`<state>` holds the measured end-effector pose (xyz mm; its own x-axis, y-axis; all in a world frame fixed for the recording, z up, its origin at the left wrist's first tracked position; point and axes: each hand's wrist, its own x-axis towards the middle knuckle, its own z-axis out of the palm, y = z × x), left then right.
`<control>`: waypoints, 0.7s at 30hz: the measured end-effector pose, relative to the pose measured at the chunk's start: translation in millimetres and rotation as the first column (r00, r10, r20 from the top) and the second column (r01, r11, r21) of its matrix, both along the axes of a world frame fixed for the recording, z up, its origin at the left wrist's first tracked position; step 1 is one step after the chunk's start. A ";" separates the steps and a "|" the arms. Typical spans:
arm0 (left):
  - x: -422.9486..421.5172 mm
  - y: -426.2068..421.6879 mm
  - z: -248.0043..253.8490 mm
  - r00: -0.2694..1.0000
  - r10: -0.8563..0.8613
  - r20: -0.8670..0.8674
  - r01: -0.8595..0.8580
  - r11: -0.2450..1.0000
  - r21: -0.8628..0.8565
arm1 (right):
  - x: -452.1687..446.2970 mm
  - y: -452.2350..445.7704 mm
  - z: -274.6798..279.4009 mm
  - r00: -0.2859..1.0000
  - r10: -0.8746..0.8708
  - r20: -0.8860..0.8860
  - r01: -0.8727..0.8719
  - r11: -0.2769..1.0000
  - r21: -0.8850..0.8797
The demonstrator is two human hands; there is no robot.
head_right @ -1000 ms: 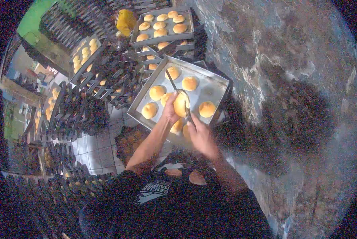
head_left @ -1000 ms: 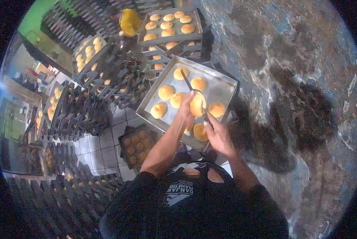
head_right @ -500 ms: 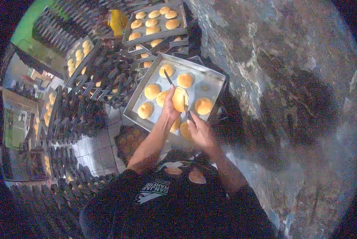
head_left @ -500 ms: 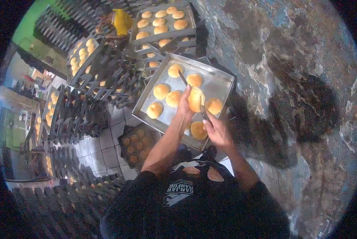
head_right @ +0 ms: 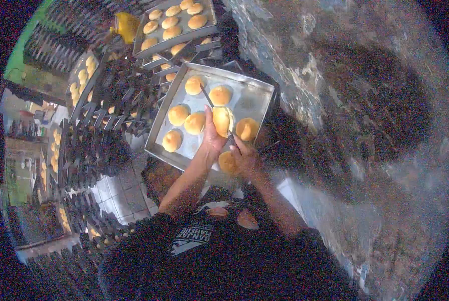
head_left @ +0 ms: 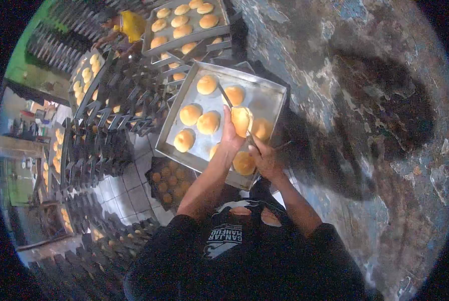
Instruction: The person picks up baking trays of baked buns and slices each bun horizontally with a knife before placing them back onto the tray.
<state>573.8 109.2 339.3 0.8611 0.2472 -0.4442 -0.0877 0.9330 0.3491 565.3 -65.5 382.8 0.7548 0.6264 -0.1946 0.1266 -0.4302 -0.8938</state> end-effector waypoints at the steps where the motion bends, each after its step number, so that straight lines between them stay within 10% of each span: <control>1: 8.2 6.3 -2.1 1.000 -0.005 -0.019 0.006 1.000 0.029 | 1.5 -5.3 -3.6 1.000 -0.008 -0.001 0.008 1.000 -0.002; 3: 28.4 18.4 -7.5 0.999 0.015 -0.041 -0.010 0.993 0.116 | -10.5 -32.3 -17.3 0.877 -0.084 0.472 0.017 0.989 0.145; 5: 48.5 30.4 -13.6 0.998 -0.016 -0.056 0.025 0.987 0.161 | -31.5 -73.7 -4.3 0.990 -0.140 0.000 0.140 0.988 -0.065; 11: 99.9 49.2 -60.6 0.969 0.137 -0.207 0.043 0.730 0.682 | -49.6 -138.5 13.9 0.918 -0.384 -0.098 0.371 0.920 -0.128; 14: 96.6 70.5 -44.8 0.917 0.362 -0.166 0.004 0.407 0.913 | -49.9 -142.2 12.1 0.900 -0.427 -0.085 0.423 0.904 -0.056; 16: 103.1 105.0 -99.7 0.763 0.617 0.193 0.223 -0.531 0.817 | -49.6 -133.9 14.2 0.882 -0.453 -0.131 0.448 0.891 -0.073; 17: 101.9 108.9 -103.4 0.765 0.613 0.195 0.220 -0.534 0.816 | -49.0 -130.2 14.9 0.861 -0.479 -0.171 0.472 0.878 -0.084; 19: 103.5 111.5 -109.3 0.810 0.509 -0.292 0.362 -0.042 0.931 | -50.5 -137.6 -8.4 0.894 -0.432 -0.118 0.427 0.902 -0.072; 21: 96.1 97.8 -55.2 0.782 0.467 -0.413 0.463 0.008 0.886 | -48.3 -139.0 -14.0 0.925 -0.376 -0.060 0.372 0.926 -0.064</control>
<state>670.0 207.0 284.1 0.6028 0.7967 -0.0436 0.5093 -0.3421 0.7896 517.0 -204.6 368.8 0.9156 0.2893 -0.2792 -0.1142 -0.4786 -0.8706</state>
